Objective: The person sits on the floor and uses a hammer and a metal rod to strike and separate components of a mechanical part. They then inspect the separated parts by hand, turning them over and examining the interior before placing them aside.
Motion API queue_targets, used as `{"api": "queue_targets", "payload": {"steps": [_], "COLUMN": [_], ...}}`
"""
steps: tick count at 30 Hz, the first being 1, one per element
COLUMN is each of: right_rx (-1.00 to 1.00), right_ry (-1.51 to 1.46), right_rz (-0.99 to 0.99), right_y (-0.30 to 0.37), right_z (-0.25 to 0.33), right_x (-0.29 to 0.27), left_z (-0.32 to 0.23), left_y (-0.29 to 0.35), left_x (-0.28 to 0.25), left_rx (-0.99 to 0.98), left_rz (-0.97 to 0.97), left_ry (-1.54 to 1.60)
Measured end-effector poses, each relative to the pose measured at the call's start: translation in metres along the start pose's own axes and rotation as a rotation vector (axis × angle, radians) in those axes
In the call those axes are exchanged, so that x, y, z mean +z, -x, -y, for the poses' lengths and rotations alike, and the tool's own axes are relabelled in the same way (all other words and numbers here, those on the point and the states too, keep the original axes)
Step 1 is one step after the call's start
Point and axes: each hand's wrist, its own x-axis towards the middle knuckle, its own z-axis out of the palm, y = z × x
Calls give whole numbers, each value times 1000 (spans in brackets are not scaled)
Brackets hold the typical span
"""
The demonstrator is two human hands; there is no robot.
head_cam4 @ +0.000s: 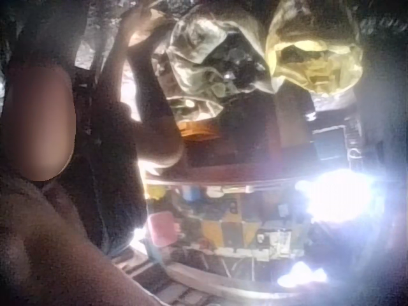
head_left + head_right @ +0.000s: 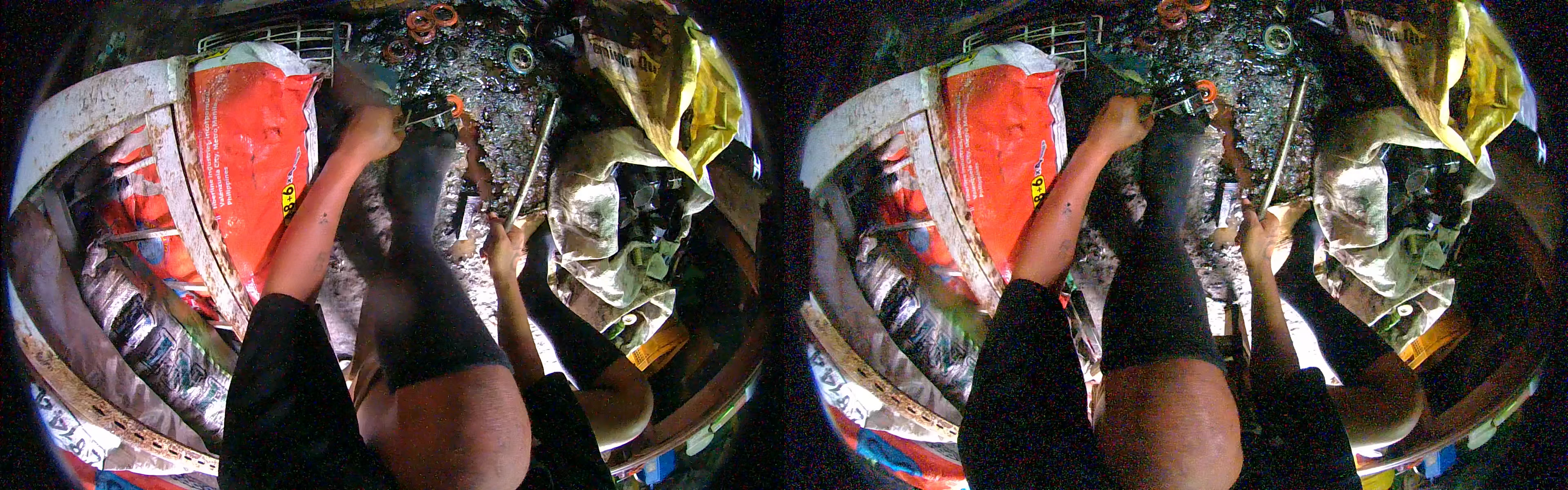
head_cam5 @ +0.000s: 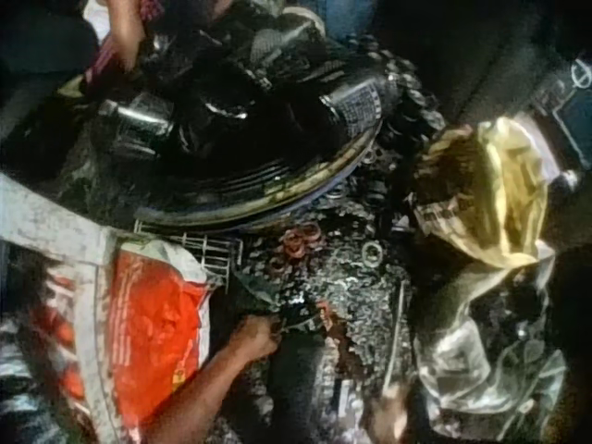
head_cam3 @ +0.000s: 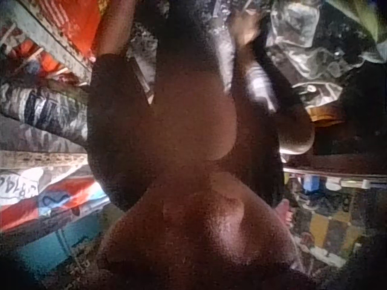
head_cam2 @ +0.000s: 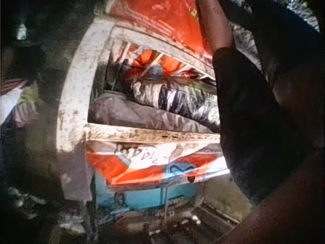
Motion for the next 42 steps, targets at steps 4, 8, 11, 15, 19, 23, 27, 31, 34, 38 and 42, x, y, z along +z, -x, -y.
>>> {"api": "queue_targets", "payload": {"steps": [4,8,11,15,19,23,27,31,34,38,42], "right_rx": [16,-18,-66,-308,-349,-480,-943,-717,-86,-212,-539], "right_ry": [64,168,358,469,436,536,441,614,510,120,-334], "right_rz": [-3,22,-11,11,63,61,109,76,-20,-27,72], "right_y": [12,6,6,11,25,30,50,12,-24,1,39], "right_z": [12,-3,-4,4,32,49,85,35,7,39,77], "right_x": [11,9,11,19,33,32,41,29,25,21,44], "left_z": [5,8,0,-17,-13,-7,1,5,-5,-11,2], "left_y": [-3,-10,-14,-8,-2,-7,-11,-13,-19,-22,-24], "left_x": [6,15,8,1,12,17,18,21,5,-18,-7], "left_rx": [-18,-148,-236,-280,-292,-333,-267,-206,-197,-200,-123], "left_rz": [19,25,90,101,-21,10,40,28,77,264,281], "left_ry": [-44,-131,-118,-117,-62,-23,-140,-191,-226,-157,-237]}}
